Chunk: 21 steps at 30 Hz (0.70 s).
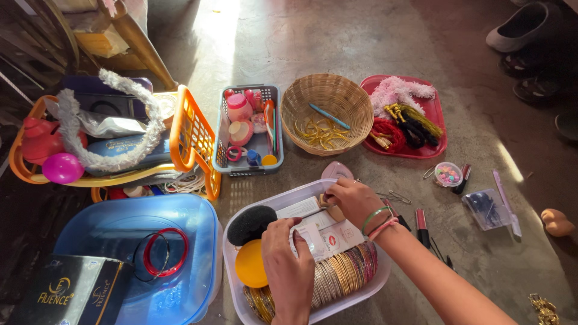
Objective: The person sits on the floor and organizes various personal items, including jewelry, makeup, and hair accessories, into plastic containers and baskets. They handle a yellow container, a gold chain, a black hair accessory, a pearl necklace, and several makeup items, placing them into a white plastic tub.
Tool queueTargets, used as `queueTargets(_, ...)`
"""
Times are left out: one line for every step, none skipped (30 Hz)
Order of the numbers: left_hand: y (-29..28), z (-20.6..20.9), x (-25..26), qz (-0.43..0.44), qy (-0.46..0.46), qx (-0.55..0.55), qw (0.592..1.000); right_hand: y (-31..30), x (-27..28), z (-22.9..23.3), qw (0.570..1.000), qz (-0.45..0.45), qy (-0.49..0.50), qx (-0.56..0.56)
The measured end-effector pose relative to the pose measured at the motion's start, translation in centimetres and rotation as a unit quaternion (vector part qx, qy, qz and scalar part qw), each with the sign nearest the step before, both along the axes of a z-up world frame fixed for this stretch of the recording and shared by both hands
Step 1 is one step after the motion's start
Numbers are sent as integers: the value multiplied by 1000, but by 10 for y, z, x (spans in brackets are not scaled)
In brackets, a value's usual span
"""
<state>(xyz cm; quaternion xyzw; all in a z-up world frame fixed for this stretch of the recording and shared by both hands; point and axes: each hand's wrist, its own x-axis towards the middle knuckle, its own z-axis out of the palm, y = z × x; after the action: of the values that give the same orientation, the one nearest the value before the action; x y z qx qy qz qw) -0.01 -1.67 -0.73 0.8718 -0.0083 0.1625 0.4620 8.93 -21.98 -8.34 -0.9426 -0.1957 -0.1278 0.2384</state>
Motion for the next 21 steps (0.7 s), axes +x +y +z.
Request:
queueTargets(-1, 0, 0, 0, 4, 2, 1000, 2, -1, -3, 1000, -20, -1, 5)
queueTargets(-1, 0, -1, 0, 5, 2, 1000, 5, -1, -6, 1000, -29, 1, 2)
queueTargets(0, 0, -1, 0, 5, 2, 1000, 7, 1, -8, 999, -39, 2, -1)
queueTargets(0, 0, 0, 0, 4, 2, 1000, 9, 3, -10, 999, -48, 2, -5)
queueTargets(0, 0, 0, 0, -3, 1, 1000, 11, 4, -11, 999, -47, -6, -13)
queueTargets(1, 0, 0, 0, -10, 0, 1000, 13, 3, -11, 999, -45, -13, -21)
queueTargets(1, 0, 0, 0, -17, -1, 1000, 14, 2, -11, 998, -44, -21, -29)
queueTargets(2, -1, 0, -2, -10, 1, 1000, 14, 1, -9, 999, -41, -20, -14)
queueTargets(1, -1, 0, -4, -3, 4, 1000, 14, -1, -6, 999, -39, -19, 1)
queueTargets(1, -1, 0, -6, 3, 7, 1000, 14, -3, -2, 999, -37, -18, 16)
queueTargets(1, -1, -1, -10, 1, 6, 1000, 11, -5, 3, 997, -43, -15, 62)
queueTargets(1, -1, -1, -13, -1, 5, 1000, 5, -8, 9, 993, -49, -13, 108)
queueTargets(0, -2, -2, -17, -2, 4, 1000, -2, -13, 14, 987, -54, -10, 153)
queueTargets(0, -3, -2, -23, 2, 2, 1000, -12, -18, 19, 976, -117, -22, 179)
queueTargets(-2, -5, -4, -30, 9, 0, 1000, -27, -28, 21, 962, -181, -32, 204)
queueTargets(-4, -8, -5, -37, 17, -2, 999, -42, -36, 21, 942, -243, -42, 228)
queueTargets(-7, -11, -6, -56, 15, 7, 998, -58, -45, 18, 922, -289, -12, 257)
queueTargets(-10, -14, -6, -76, 14, 15, 997, -75, -53, 13, 899, -333, 17, 285)
queueTargets(-14, -18, -8, -97, 14, 23, 995, -91, -63, 5, 870, -378, 46, 313)
queueTargets(-17, -20, -10, -107, 19, 34, 994, -105, -73, -4, 866, -400, 80, 291)
queueTargets(-21, -21, -10, -116, 21, 44, 992, -119, -78, -13, 860, -419, 109, 270)
